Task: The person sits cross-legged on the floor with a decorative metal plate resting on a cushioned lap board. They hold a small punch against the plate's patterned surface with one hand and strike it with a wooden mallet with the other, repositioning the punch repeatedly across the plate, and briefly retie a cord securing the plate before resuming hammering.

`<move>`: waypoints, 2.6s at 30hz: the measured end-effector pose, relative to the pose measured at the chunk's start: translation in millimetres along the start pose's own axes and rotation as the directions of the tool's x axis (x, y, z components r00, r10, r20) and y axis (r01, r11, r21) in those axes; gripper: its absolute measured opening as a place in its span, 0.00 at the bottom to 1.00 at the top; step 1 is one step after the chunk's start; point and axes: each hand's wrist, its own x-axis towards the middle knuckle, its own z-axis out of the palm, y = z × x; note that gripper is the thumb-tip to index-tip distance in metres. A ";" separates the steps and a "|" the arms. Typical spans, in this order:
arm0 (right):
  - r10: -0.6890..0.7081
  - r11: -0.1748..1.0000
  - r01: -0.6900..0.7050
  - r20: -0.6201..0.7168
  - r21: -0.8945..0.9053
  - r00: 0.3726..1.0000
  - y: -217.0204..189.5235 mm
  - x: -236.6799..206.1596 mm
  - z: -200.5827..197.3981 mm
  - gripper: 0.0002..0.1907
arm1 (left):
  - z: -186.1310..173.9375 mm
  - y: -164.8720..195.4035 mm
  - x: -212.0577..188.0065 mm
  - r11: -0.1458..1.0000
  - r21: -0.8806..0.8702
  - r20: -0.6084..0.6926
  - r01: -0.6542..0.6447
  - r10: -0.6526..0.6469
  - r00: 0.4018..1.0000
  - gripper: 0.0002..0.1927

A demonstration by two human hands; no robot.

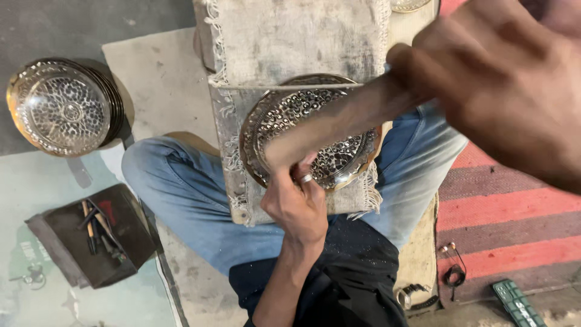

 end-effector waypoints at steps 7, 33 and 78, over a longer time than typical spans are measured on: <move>0.569 0.418 -0.635 0.358 0.650 0.741 22.0 -53.7 44.8 0.13 | -19.3 -2.1 17.7 0.829 -0.557 -0.162 -0.049 -0.051 0.985 0.15; 0.698 0.310 -0.699 0.345 0.644 0.628 3.0 -103.5 50.6 0.25 | -11.9 3.1 14.3 0.949 -0.230 0.018 0.217 -0.219 0.975 0.08; -0.157 0.988 0.156 -0.113 -0.020 0.981 -0.1 29.2 -20.8 0.25 | 2.6 -1.1 -1.0 0.990 -0.081 -0.091 0.112 -0.119 0.989 0.08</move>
